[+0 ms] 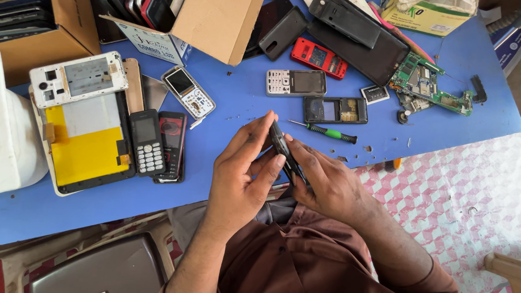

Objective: The person disassembles a black feature phone using a screwdriver, removes the back cover and battery, and then reassembles it. The person also handles a silver feature phone, removing its back cover and battery before reassembling it.

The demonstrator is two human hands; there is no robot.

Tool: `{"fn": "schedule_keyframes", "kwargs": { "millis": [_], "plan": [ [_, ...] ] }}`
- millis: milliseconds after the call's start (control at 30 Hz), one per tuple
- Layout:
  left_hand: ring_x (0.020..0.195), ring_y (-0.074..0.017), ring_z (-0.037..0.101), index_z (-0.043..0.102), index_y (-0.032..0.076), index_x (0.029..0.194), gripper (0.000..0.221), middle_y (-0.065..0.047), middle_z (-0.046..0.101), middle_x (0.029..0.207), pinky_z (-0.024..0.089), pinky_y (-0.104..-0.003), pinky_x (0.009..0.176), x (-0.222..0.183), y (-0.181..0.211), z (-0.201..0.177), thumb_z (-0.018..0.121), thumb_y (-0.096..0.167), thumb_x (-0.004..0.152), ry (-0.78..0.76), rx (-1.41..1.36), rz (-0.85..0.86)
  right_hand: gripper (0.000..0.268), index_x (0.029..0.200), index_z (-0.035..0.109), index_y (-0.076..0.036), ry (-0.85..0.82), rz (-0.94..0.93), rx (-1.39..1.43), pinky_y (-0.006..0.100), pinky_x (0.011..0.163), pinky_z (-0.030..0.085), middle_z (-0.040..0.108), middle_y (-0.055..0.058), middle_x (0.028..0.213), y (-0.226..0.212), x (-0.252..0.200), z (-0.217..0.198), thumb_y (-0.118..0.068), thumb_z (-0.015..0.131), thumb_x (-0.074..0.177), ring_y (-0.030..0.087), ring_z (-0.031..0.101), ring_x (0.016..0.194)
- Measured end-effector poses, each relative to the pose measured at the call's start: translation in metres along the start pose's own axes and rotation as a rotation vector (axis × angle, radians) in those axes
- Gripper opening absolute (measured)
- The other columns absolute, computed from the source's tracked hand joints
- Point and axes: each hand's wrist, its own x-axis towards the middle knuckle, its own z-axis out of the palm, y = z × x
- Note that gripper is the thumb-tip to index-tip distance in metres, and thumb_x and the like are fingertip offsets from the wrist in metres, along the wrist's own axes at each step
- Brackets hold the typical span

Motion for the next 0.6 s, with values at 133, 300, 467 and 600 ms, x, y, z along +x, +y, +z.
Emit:
{"fn": "schedule_keyframes", "kwargs": {
  "millis": [133,300,467,600],
  "plan": [
    [0.133,-0.0217,0.063,0.049,0.004,0.151,0.053,-0.013,0.056,0.148,0.062,-0.032,0.103,0.002,0.0,0.002,0.066,0.001,0.101,0.022,0.01,0.029,0.064,0.143,0.046,0.007,0.054,-0.017,-0.002,0.043,0.097,0.06,0.062,0.024,0.139,0.006,0.002,0.003,-0.005,0.073,0.086,0.037,0.069,0.119],
    [0.126,-0.0203,0.067,0.051,0.001,0.149,0.055,-0.015,0.06,0.138,0.059,-0.03,0.104,0.011,-0.012,-0.001,0.069,0.0,0.097,-0.029,-0.124,-0.053,0.062,0.142,0.047,0.003,0.089,-0.053,0.088,0.043,0.105,0.059,0.06,0.022,0.143,0.021,-0.003,0.005,-0.01,0.078,0.09,0.036,0.067,0.126],
    [0.132,-0.0279,0.063,0.038,-0.005,0.154,0.062,-0.022,0.051,0.154,0.054,-0.036,0.111,0.008,-0.047,0.0,0.063,-0.003,0.098,0.022,-0.21,0.039,0.058,0.146,0.05,-0.003,0.079,-0.005,0.129,0.04,0.105,0.058,0.062,0.013,0.143,0.029,-0.004,0.015,-0.021,0.075,0.096,0.029,0.069,0.121],
    [0.128,-0.0321,0.062,0.037,-0.004,0.158,0.064,-0.029,0.056,0.141,0.052,-0.041,0.119,0.007,-0.093,-0.02,0.061,0.002,0.1,0.024,-0.109,-0.043,0.057,0.151,0.044,-0.007,0.143,0.015,0.191,0.034,0.104,0.058,0.059,0.009,0.141,0.028,-0.003,0.02,-0.025,0.07,0.103,0.024,0.068,0.119]
  ]
}}
